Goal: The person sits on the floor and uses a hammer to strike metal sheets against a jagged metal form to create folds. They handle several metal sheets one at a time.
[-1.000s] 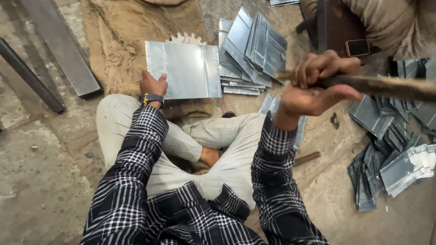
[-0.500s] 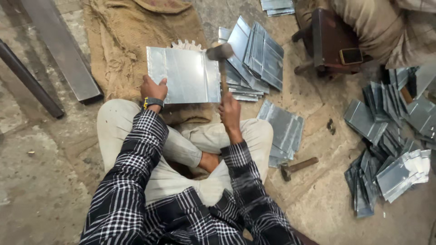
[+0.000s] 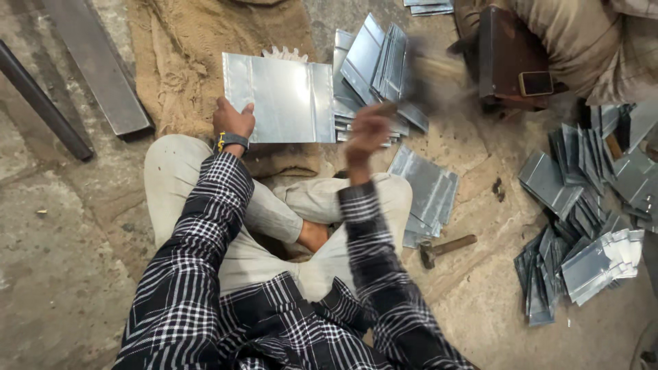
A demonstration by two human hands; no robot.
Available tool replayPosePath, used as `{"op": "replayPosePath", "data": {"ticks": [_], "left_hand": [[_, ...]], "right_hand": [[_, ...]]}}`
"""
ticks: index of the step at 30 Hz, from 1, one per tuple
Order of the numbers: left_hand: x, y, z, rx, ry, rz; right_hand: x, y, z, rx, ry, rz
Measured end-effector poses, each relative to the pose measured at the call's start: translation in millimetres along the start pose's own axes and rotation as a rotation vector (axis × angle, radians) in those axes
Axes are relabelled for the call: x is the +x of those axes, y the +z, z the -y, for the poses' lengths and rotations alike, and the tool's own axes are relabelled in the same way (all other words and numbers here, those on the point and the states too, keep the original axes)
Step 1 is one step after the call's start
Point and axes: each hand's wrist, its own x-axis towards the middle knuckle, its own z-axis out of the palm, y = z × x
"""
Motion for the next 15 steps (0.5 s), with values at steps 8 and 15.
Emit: {"op": "replayPosePath", "data": {"ticks": [8,15], "left_hand": [[7.7,-0.2,-11.0,0.013,-0.006,0.021],[19.6,-3.2,-12.3,0.045,0.012,0.028]], "right_hand": [[-70.0,-43.0,-54.2,-0.572,0.768,0.210],[61.9,-31.8,98.1,0.218,0.113,0.123]]}}
